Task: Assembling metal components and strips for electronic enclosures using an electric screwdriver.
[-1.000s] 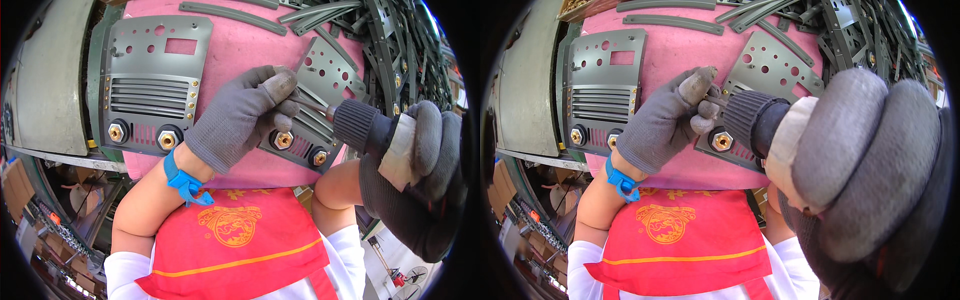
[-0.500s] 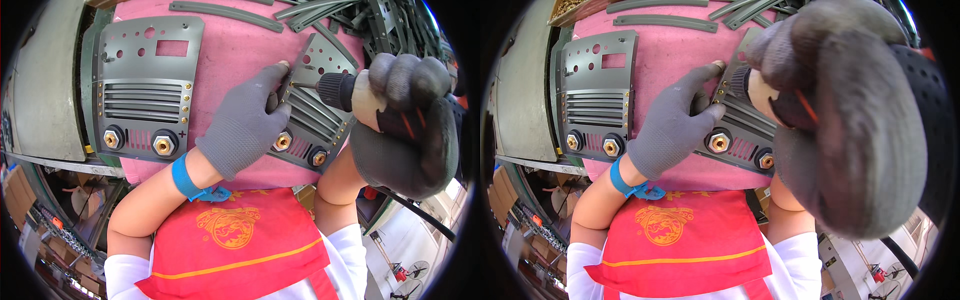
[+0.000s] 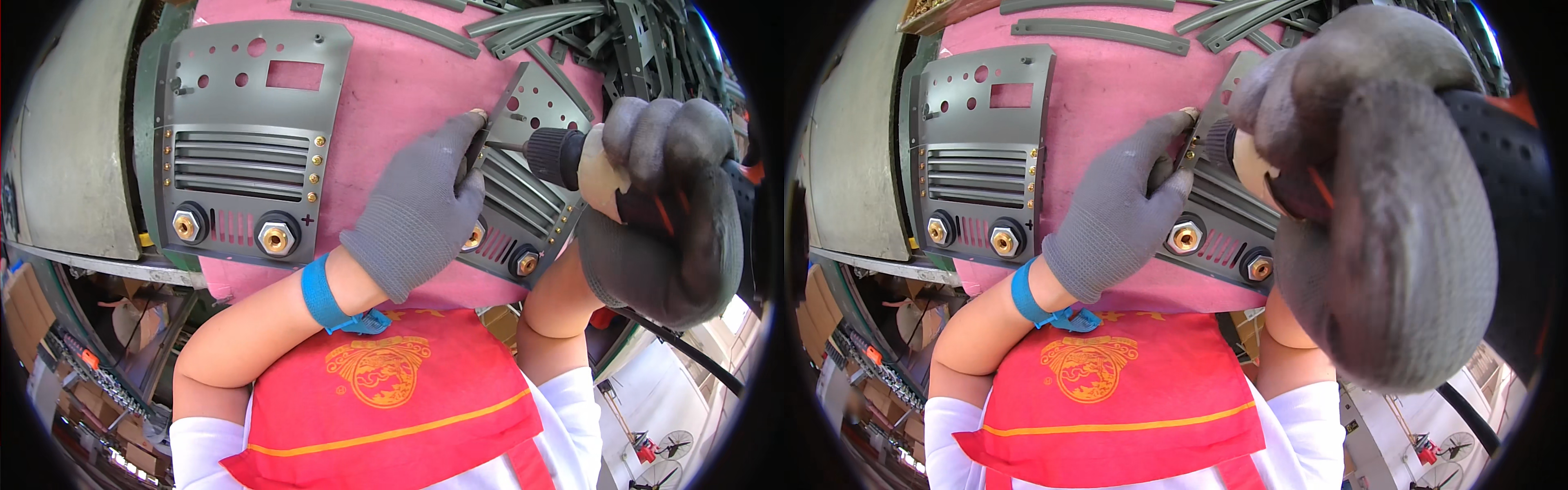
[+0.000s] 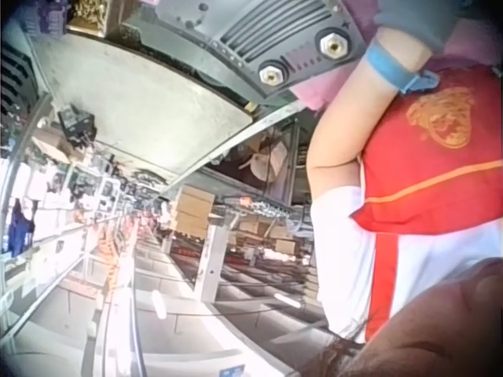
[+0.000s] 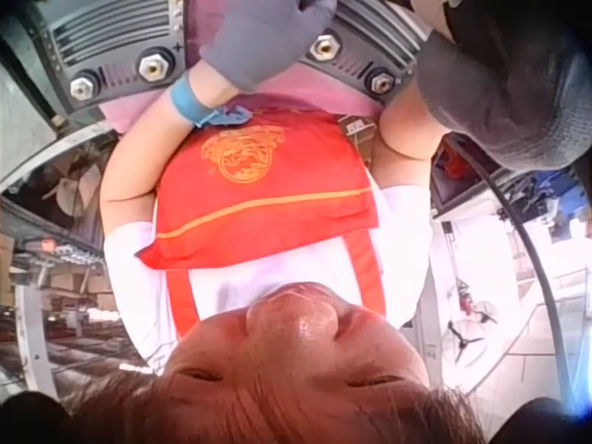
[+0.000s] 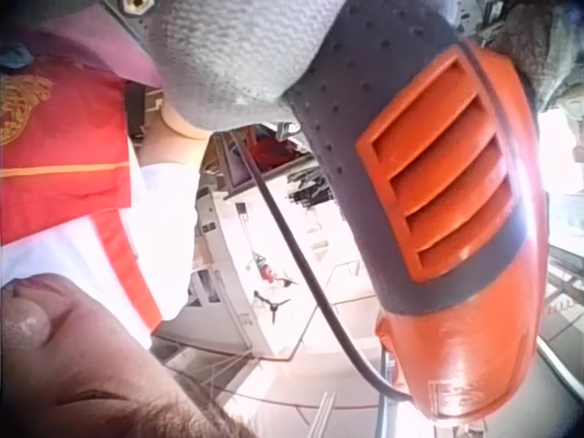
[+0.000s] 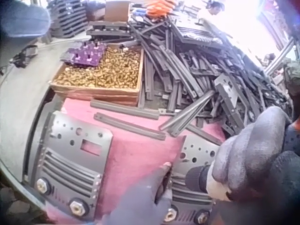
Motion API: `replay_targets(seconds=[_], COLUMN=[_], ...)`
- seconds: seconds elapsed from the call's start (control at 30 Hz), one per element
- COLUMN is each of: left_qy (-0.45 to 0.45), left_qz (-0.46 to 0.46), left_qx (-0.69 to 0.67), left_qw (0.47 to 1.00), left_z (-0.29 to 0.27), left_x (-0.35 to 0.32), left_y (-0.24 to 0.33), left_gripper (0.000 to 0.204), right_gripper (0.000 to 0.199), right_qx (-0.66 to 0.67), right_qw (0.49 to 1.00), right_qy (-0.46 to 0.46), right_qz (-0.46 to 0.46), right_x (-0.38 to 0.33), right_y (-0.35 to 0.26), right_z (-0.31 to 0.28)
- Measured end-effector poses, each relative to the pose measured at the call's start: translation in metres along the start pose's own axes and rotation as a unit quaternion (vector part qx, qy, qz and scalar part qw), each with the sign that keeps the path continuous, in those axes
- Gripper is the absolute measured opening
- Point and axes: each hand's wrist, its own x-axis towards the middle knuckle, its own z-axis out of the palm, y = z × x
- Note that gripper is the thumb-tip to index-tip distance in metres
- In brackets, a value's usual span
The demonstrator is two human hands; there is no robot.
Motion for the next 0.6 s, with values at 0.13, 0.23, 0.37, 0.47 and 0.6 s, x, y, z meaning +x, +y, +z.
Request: replay_targets(seconds=[0.13, 0.23, 0.37, 0.47, 0.6], left_qy=[0.003, 0.005, 0.022, 0.017, 0.018], left_qz=[-0.001, -0.003, 0.014, -0.001, -0.001], left_qx=[-0.014, -0.008, -0.003, -0.002, 0.007], left_qw=[1.0, 1.0, 1.0, 1.0, 1.0], left_z=[0.0, 0.0, 0.002, 0.002, 0.0], left_x=[-0.002, -0.002, -0.005, -0.004, -0.002], left_y=[0.0, 0.0, -0.004, -0.004, -0.002], left_gripper=[0.046, 0.045, 0.044, 0.043, 0.043], right_gripper=[0.016, 0.017, 0.02, 0.022, 0.026], right_qx=[-0.039, -0.062, -0.033, -0.012, 0.016], right_qw=[0.998, 0.993, 0.994, 0.993, 0.99], right_qy=[-0.032, -0.055, -0.044, -0.034, -0.024], right_qz=[-0.048, -0.08, -0.098, -0.114, -0.14], right_x=[0.003, 0.003, 0.0, -0.002, -0.004], right_y=[0.01, 0.018, 0.032, 0.042, 0.05], right_z=[-0.02, -0.028, -0.025, -0.022, -0.017])
